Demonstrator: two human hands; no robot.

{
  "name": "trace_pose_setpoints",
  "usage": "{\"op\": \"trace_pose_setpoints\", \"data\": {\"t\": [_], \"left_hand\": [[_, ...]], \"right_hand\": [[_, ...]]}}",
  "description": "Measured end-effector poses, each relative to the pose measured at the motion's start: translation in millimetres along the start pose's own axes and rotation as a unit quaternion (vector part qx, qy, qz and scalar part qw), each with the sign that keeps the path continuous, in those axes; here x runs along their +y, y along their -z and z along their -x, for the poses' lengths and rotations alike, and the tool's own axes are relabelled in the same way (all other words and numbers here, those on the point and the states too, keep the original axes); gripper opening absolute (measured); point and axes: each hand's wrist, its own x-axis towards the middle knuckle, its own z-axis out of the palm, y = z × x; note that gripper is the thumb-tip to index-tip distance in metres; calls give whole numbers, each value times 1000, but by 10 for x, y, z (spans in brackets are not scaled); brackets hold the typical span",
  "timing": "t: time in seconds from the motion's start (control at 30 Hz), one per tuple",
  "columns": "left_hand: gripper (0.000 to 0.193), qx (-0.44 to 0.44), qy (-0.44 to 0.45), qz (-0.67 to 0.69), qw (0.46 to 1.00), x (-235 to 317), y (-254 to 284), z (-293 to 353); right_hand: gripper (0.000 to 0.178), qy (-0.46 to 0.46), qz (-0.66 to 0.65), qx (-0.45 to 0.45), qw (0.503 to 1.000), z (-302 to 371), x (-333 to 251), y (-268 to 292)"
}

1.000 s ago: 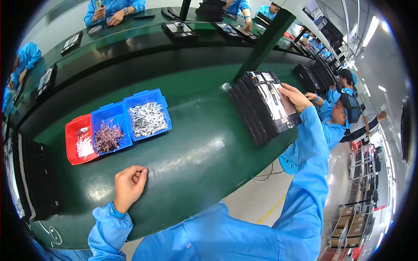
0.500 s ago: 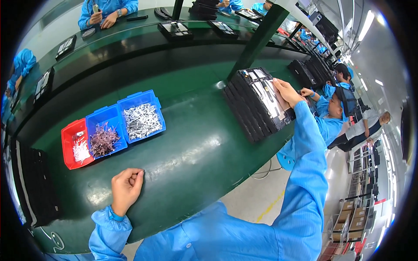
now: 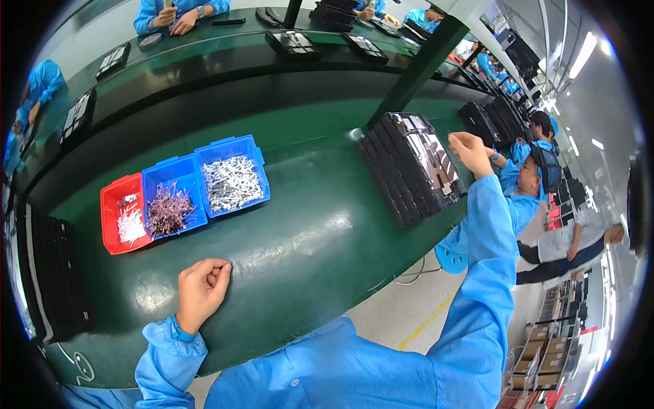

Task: The person assembles tablet devices by preparing wire strips from bins by hand, installing them into tablet frames, and applying adhesive strips along the frame edges.

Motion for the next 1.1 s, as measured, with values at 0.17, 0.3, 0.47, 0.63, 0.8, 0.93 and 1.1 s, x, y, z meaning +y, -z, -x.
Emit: {"op": "trace_pose_setpoints", "data": {"t": [0.17,0.3,0.47,0.63,0.8,0.93,1.1], "left_hand": [[6,-16,12,-50,999,65,-5,-90],[8,-34,5,-63,997,129,-13,-165],[8,-40,48,-10,998,29,18,-110],[6,-40,15,13,999,26,46,-98],[6,-45,36,-8,998,22,133,-58],[11,-56,-8,-13,998,-64,56,-88],[7,-48,-7,34,998,-17,42,-132]], "right_hand": [[51,61,36,82,994,399,-815,-195],[122,90,208,67,972,466,-1052,-542],[147,-80,234,-17,969,260,-890,-775],[142,-71,199,10,977,310,-989,-735],[141,-78,231,25,970,205,-942,-894],[122,-48,219,39,974,440,-1291,-752],[55,237,76,179,952,906,-1669,-1101]]}}
